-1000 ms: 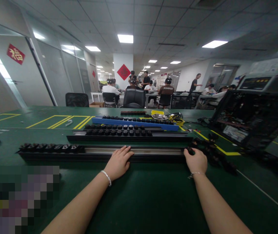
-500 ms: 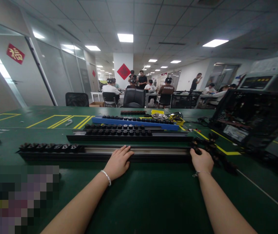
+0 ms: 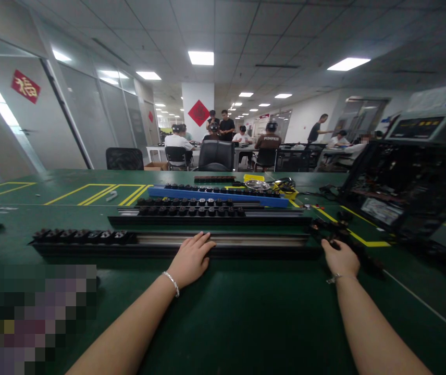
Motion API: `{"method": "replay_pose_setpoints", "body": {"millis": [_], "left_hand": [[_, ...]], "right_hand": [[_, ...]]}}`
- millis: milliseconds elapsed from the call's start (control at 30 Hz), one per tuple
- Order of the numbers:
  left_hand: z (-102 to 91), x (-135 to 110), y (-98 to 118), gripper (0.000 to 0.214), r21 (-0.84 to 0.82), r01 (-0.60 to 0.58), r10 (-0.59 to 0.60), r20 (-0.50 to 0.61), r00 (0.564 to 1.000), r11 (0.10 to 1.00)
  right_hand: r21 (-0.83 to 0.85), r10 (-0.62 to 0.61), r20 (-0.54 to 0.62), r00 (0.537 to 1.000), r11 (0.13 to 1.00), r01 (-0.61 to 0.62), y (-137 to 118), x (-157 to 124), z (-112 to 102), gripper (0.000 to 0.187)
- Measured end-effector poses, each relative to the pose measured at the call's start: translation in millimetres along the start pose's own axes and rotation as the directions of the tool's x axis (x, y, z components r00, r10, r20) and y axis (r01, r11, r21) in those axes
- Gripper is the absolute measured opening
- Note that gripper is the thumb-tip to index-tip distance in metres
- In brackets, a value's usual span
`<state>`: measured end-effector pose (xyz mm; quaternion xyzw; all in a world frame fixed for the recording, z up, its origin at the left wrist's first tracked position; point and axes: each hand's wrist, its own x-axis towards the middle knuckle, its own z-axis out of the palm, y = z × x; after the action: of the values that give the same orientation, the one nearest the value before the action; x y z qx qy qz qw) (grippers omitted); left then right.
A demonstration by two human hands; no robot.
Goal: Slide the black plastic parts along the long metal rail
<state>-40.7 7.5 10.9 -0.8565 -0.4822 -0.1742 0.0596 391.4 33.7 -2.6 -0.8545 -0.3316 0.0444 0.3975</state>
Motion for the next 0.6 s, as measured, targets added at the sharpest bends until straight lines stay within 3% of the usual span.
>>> {"method": "replay_pose_setpoints", "body": {"millis": [400, 600], "left_hand": [[0.9, 0, 0, 0.047, -0.004, -0.002, 0.002, -0.016, 1.0, 1.0], [1.1, -1, 0, 0.048, 0.001, 0.002, -0.002, -0.015, 1.0, 1.0]], "right_hand": [[-0.186, -0.104, 0.101, 0.989, 0.975, 0.121, 9, 21, 4, 0.046], [-0.247, -0.103, 0.057, 0.993, 0.962, 0.114, 13, 30, 13, 0.047]]}}
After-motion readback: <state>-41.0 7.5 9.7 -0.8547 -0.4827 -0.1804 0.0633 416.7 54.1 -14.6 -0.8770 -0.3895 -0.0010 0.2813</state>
